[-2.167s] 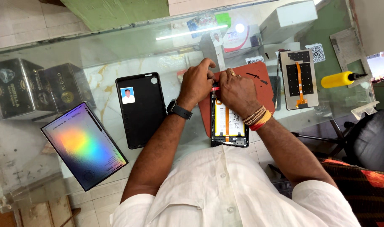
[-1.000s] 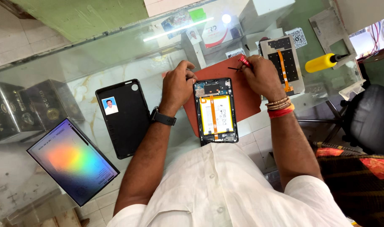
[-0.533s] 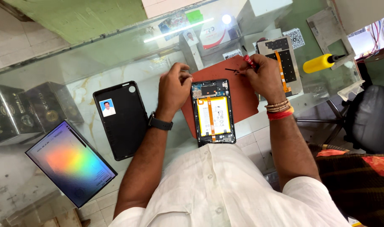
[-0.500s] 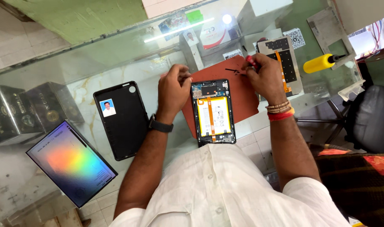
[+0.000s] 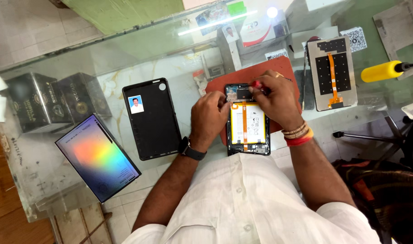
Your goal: The person repairs a tablet at a glass workbench, using a red screwdriver to unscrew and pry at the internal components of the opened device with its battery and detached screen exposed. A phone case, a replacement display panel, and a yellow bottle sit on the bench while another person sits nearby.
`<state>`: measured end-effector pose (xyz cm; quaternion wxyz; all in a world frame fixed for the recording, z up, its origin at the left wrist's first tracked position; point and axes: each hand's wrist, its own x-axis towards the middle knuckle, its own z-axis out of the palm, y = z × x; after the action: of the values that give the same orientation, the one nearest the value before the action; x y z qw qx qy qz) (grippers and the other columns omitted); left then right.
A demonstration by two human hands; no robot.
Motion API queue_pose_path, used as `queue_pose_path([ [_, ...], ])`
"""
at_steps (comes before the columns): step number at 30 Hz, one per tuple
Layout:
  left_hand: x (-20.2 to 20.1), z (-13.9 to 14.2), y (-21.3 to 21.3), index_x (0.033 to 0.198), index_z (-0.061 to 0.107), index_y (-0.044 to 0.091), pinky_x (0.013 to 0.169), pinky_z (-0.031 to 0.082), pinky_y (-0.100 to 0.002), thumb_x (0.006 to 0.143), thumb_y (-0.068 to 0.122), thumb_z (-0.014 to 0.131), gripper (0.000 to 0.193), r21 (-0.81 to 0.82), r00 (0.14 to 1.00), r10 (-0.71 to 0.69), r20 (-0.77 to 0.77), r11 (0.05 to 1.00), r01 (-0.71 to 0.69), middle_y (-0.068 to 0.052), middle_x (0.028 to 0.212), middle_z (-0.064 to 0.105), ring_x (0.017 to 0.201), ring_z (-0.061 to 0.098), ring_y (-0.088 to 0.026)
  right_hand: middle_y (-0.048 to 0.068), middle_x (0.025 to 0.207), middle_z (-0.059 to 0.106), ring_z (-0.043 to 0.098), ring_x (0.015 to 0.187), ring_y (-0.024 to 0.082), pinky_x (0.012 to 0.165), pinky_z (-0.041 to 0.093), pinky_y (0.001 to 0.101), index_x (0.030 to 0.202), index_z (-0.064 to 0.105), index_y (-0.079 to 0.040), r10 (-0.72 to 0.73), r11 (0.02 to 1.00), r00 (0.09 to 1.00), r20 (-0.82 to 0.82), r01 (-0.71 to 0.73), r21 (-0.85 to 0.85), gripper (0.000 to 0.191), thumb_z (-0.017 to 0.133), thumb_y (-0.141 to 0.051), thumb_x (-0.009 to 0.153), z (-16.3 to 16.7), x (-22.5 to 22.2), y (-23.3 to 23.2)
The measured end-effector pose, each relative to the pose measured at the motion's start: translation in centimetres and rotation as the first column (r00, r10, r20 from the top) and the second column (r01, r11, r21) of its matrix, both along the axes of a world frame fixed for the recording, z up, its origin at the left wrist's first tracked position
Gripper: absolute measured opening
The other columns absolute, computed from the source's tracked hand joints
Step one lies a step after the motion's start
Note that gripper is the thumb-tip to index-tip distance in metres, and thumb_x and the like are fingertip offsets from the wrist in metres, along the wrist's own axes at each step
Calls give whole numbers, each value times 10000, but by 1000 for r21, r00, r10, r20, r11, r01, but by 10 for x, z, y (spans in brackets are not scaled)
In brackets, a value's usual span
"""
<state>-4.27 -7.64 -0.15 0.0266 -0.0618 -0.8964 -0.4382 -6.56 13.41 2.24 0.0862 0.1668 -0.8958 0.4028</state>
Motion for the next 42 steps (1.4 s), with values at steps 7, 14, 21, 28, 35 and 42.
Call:
queue_pose_path([
  [7,3,-9,-1,908,666,43,726,537,-454,856,129,776,150,-27,999,-2,-53,1000,1,-98,837,695,818,677,-322,52,964,708,695,789,261,668,540,381,970,762,-86,170,941,979,-114,-127,314,159,757,-98,811,11,-20,-26],
  [14,6,-14,-8,924,704,26,758,532,-484,844,94,763,120,-31,998,14,-67,999,-16,-139,878,682,862,662,-371,54,909,698,704,762,277,591,531,418,858,735,-84,299,797,952,-64,-211,566,161,786,-228,805,21,-34,-46],
  [21,6,-18,-12,954,732,30,783,539,-473,854,78,752,112,40,997,39,-64,999,-36,-138,917,697,886,674,-369,78,887,709,711,753,309,593,541,443,818,723,-80,345,738,938,-12,-263,622,165,779,-232,788,21,-46,-51],
  [28,9,-20,-14,989,745,28,807,545,-460,866,67,739,129,59,996,18,-86,998,-13,-143,939,704,899,679,-365,78,899,722,717,748,306,597,556,433,845,731,-78,367,686,930,-4,-267,677,145,761,-207,785,17,-50,-50],
  [35,11,-18,-10,992,733,0,816,531,-479,862,93,757,161,25,997,13,-79,1000,-11,-165,923,679,900,656,-376,84,880,708,725,750,276,579,556,403,842,696,-67,409,617,911,-44,-241,749,148,714,-214,847,17,-47,-52],
  [42,15,-19,-5,1007,720,-2,832,521,-486,806,103,783,235,-30,995,20,-100,999,-24,-164,923,635,931,626,-378,91,873,692,728,745,262,587,558,389,876,672,-69,434,560,898,-70,-207,802,156,666,-225,887,14,-39,-51],
])
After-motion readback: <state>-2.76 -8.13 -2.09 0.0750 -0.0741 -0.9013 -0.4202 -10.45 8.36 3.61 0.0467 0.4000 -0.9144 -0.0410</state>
